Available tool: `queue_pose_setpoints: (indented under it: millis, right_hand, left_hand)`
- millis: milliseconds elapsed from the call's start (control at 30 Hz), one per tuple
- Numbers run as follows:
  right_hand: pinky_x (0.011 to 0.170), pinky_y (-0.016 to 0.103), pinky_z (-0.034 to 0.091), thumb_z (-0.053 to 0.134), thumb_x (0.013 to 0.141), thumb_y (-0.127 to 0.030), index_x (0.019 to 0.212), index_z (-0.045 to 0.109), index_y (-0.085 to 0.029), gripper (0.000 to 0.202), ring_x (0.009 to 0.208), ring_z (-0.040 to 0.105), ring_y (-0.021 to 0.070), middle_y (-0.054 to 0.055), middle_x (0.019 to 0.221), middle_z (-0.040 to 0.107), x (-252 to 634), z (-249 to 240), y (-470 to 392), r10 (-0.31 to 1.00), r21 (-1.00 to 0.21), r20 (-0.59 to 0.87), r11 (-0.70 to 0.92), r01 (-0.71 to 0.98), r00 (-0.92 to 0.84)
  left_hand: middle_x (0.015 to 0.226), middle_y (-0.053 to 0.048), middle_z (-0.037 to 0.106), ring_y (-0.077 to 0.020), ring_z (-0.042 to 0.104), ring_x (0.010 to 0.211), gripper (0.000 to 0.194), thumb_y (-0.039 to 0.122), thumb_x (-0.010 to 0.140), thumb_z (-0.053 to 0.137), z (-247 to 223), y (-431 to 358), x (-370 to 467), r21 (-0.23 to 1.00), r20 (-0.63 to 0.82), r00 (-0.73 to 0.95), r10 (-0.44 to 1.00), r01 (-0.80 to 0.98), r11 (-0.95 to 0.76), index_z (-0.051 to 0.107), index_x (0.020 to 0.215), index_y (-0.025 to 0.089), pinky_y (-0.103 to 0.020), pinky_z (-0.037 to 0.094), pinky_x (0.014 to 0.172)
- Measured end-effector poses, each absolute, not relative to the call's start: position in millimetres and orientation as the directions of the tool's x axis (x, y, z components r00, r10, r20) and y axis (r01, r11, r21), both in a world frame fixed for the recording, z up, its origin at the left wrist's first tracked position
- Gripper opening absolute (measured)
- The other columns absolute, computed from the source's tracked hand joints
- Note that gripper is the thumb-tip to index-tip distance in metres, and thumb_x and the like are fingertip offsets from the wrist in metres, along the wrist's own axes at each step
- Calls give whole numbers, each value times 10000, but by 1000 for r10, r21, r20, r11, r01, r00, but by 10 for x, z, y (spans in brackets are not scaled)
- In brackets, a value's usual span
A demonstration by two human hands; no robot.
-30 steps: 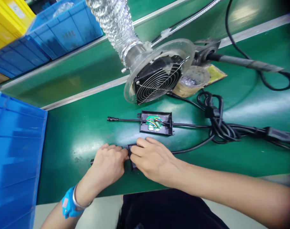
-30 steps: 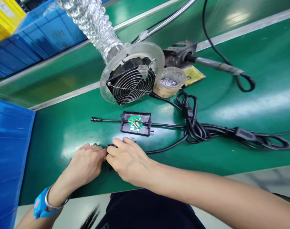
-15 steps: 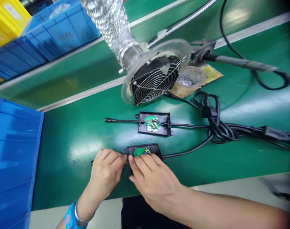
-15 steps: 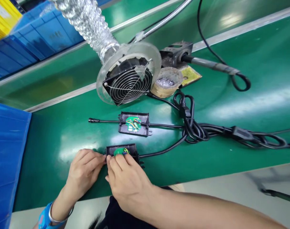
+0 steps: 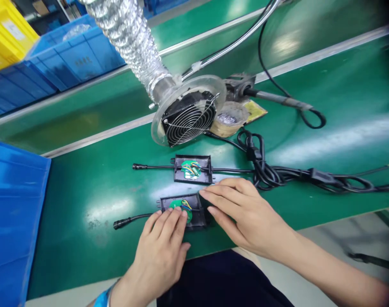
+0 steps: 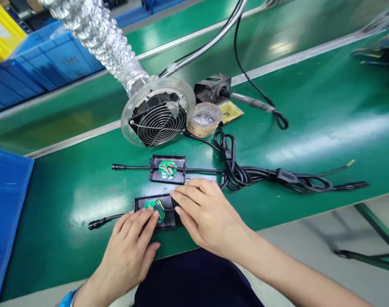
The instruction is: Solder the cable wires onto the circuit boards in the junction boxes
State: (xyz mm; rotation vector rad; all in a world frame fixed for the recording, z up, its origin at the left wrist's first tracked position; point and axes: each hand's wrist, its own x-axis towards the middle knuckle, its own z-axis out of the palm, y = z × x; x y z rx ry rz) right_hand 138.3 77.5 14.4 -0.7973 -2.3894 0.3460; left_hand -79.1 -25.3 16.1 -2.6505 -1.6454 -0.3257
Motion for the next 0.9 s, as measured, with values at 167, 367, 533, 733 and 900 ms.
queue_pose_setpoints:
  millis: [167, 367, 533, 733, 900]
  right_hand:
    - [831, 434, 422, 497, 948, -215, 1212, 622, -60, 331, 1035, 505, 279, 142, 1169, 666, 1344, 125, 978, 628, -290, 403, 778, 557, -666]
    - [872, 501, 390, 495, 965, -395, 1216, 637, -75, 431, 1151, 470, 342, 140, 1353, 581, 1083, 153, 1272, 622, -255, 210, 780, 571, -755]
    - [941, 504, 412, 523, 936, -491, 1154, 670, -61, 503, 1216, 458, 343, 163, 1323, 600, 1061, 246, 1275, 599, -243, 199, 797, 553, -776]
    - [988, 440, 481, 436, 836, -39, 1253, 617, -138, 464, 1192, 528, 228, 109, 1383, 561, 1968, 428, 1500, 575, -154, 296, 817, 556, -763]
    - [856, 458, 528, 442, 725, 61, 1075, 696, -187, 499, 1151, 579, 287, 105, 1364, 583, 2360, 363, 1924, 517, 0, 200, 850, 527, -833]
  left_hand:
    - [1234, -102, 668, -210, 587, 1129, 391, 146, 925, 449, 27, -249, -675, 63, 239, 357, 903, 922, -381, 566, 1295, 94, -364, 333, 1042]
    - [1208, -52, 695, -187, 626, 1083, 363, 157, 934, 456, -91, -276, -674, 150, 324, 263, 909, 934, -324, 587, 1273, 179, -362, 329, 980]
    - [1340, -109, 601, -253, 565, 1192, 545, 197, 871, 527, 243, -146, -926, 252, 123, 438, 890, 854, -455, 449, 1411, 185, -394, 454, 957]
    - [1582, -135, 282, -314, 262, 1452, 722, 235, 867, 497, 513, 632, -1386, 285, 11, 511, 859, 822, -493, 214, 1529, 187, -544, 348, 1123]
    - [1042, -100, 707, -241, 643, 1003, 310, 222, 948, 435, 251, 1048, -1381, 140, 90, 417, 905, 894, -426, 661, 1158, 185, -437, 513, 912]
